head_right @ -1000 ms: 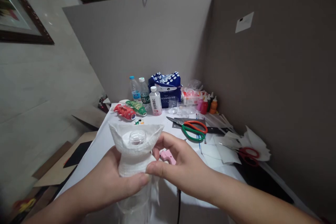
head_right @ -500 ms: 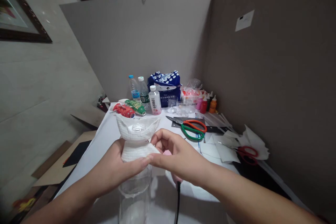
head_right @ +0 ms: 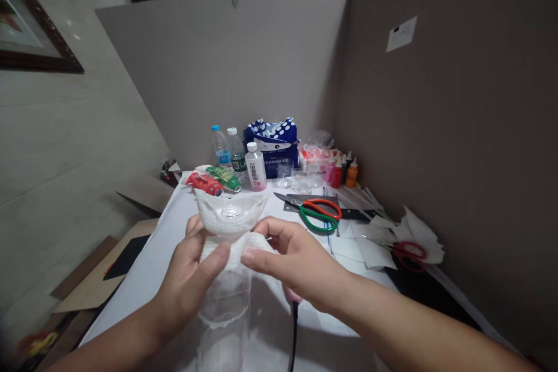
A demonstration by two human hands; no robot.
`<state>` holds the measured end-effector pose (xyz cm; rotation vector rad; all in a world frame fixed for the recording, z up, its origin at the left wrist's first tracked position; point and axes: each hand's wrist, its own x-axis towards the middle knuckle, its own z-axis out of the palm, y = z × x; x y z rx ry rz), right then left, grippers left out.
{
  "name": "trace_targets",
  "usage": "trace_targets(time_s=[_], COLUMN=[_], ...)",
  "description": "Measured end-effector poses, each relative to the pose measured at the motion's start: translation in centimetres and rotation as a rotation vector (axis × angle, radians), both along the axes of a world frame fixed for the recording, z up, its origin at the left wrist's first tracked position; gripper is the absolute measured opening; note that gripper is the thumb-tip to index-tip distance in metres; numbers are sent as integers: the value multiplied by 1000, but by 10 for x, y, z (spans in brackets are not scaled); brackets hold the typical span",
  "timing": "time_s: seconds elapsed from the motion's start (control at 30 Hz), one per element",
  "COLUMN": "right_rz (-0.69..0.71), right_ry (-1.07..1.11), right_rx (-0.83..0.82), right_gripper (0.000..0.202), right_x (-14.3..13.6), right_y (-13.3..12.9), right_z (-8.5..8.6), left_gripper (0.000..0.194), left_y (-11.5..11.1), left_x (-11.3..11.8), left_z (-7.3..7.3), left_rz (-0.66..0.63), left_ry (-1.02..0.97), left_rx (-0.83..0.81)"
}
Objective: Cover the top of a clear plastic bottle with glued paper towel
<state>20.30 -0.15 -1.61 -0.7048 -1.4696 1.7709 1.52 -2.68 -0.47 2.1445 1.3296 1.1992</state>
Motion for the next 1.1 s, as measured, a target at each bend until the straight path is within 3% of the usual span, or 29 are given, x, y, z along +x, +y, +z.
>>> trace_targets(time_s=[0.3, 0.53, 0.93, 1.1], right_rz=[-125, -143, -175, -198], right_ry=[61, 72, 58, 143], right_rx=[-29, -74, -60, -55], right_gripper=[33, 27, 28, 28], right_x=[-6, -8, -2, -5], right_y=[-3, -2, -4, -6], right_z=[-6, -18, -15, -13], left_gripper=[32, 35, 37, 36], left_y=[6, 8, 16, 17], left_x=[2, -3, -5, -5], left_z=[1, 1, 1, -3], left_rz=[61, 60, 15, 94], left_ry=[164, 279, 81, 148], left_rx=[117, 126, 62, 154])
